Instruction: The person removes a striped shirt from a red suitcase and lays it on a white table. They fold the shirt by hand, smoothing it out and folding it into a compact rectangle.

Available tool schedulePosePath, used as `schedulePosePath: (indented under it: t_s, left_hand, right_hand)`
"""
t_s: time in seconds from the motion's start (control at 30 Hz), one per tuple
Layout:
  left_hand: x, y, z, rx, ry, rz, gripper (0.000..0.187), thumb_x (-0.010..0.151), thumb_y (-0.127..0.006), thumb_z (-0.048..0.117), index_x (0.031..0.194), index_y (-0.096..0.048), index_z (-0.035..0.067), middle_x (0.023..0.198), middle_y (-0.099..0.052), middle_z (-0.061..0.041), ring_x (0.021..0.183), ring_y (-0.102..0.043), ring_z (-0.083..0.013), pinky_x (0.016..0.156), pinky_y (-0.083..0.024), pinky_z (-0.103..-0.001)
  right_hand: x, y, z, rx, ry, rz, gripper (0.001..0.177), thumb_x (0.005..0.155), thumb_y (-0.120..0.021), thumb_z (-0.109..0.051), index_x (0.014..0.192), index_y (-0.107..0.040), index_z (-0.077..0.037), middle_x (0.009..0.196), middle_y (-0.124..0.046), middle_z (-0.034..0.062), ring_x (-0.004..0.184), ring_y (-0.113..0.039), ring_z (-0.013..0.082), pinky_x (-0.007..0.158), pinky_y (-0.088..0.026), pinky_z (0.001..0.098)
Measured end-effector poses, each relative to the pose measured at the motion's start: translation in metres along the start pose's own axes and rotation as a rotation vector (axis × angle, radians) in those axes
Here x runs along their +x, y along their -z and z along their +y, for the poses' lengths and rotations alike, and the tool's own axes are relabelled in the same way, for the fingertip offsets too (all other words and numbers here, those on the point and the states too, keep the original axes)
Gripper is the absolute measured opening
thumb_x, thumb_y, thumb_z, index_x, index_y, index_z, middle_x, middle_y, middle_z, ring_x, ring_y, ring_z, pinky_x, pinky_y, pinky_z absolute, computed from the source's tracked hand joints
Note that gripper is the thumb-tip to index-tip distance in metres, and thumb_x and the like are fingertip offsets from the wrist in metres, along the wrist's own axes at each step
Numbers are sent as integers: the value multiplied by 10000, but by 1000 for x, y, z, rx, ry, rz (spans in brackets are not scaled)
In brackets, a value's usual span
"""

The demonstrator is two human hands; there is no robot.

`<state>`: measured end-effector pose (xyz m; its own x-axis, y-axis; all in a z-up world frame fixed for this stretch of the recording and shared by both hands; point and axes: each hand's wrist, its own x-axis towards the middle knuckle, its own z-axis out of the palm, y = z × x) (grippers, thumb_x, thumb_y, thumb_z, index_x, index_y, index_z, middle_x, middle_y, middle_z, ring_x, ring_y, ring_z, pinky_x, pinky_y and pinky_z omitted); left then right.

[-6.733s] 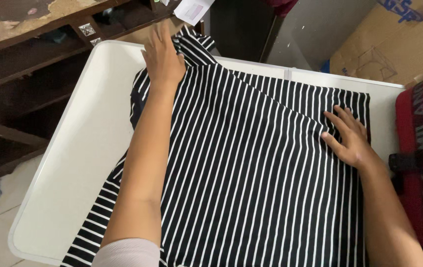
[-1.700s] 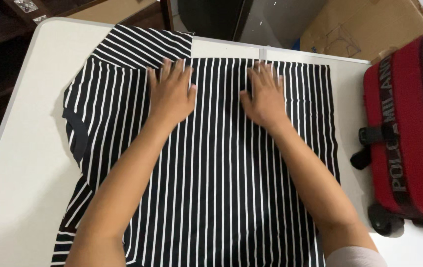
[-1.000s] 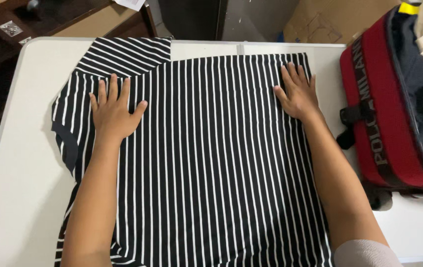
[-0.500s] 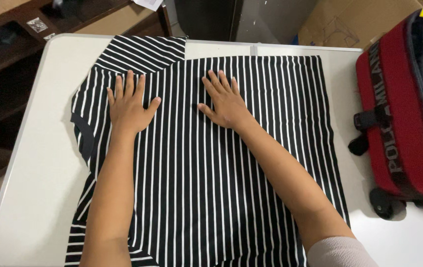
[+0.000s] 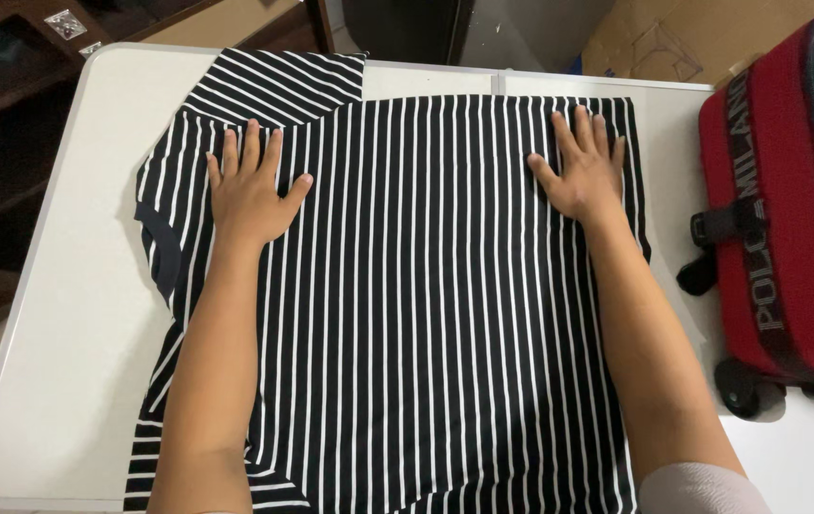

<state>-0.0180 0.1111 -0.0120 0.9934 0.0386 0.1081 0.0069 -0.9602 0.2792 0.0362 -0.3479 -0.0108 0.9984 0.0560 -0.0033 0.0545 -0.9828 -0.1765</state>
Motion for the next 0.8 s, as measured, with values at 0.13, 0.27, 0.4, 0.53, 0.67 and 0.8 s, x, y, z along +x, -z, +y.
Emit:
schedulePosePath:
  t_s: [0.13, 0.27, 0.4, 0.53, 0.67, 0.8]
  left_hand:
    - [0, -3, 0, -10, -14, 12, 760, 950, -514, 584, 1574, -381, 172, 1684, -205, -129, 1546, -86, -353, 1223, -29, -590]
    - [-1, -4, -2, -18, -26, 23, 762, 956, -520, 576, 1580, -382, 160, 1685, -205, -138, 1548, -86, -368, 1223, -31, -602]
    - [0, -5, -2, -9, -25, 10, 763, 954, -516, 583, 1577, -374, 164, 1686, -187, -126, 1548, -80, -364, 1221, -32, -602]
    - [0, -4, -3, -9, -24, -7, 761, 961, -509, 577, 1588, -359, 174, 1693, -167, -120, 1548, -77, -367, 1218, -29, -600]
    - [3, 0, 0, 1, 12, -24, 764, 948, -517, 587, 1578, -357, 185, 1692, -162, -105, 1556, -75, -342, 1227, -31, -582]
    - [-2, 4, 4, 8, 11, -15, 764, 944, -522, 583, 1581, -364, 191, 1691, -181, -101, 1549, -85, -338, 1228, -40, -577]
  right_hand:
    - [-2, 3, 22, 163, -23, 57, 828, 925, -502, -626, 1602, -313, -187, 1718, -191, 113, 1606, -81, 289, 1282, 8, 553]
    - [-7, 7, -10, 257, -76, 116, 877, 939, -557, -606, 1603, -299, -94, 1695, -161, 176, 1585, -12, 355, 1224, 88, 643]
    - [-13, 4, -98, 109, 128, 40, 830, 994, -467, -611, 1611, -247, -102, 1712, -91, 151, 1571, 51, 352, 1150, 141, 698]
    - [-23, -14, -175, 34, 368, -54, 816, 969, -387, -686, 1605, -243, -196, 1703, -95, 96, 1555, 38, 321, 1193, 69, 653]
    - [-22, -22, -184, -40, 416, -115, 802, 945, -324, -733, 1603, -231, -283, 1692, -138, 69, 1554, -41, 301, 1227, -11, 606]
    - [-20, -17, -160, -62, 426, -124, 802, 923, -331, -751, 1596, -248, -322, 1682, -166, 66, 1550, -89, 298, 1237, -51, 567]
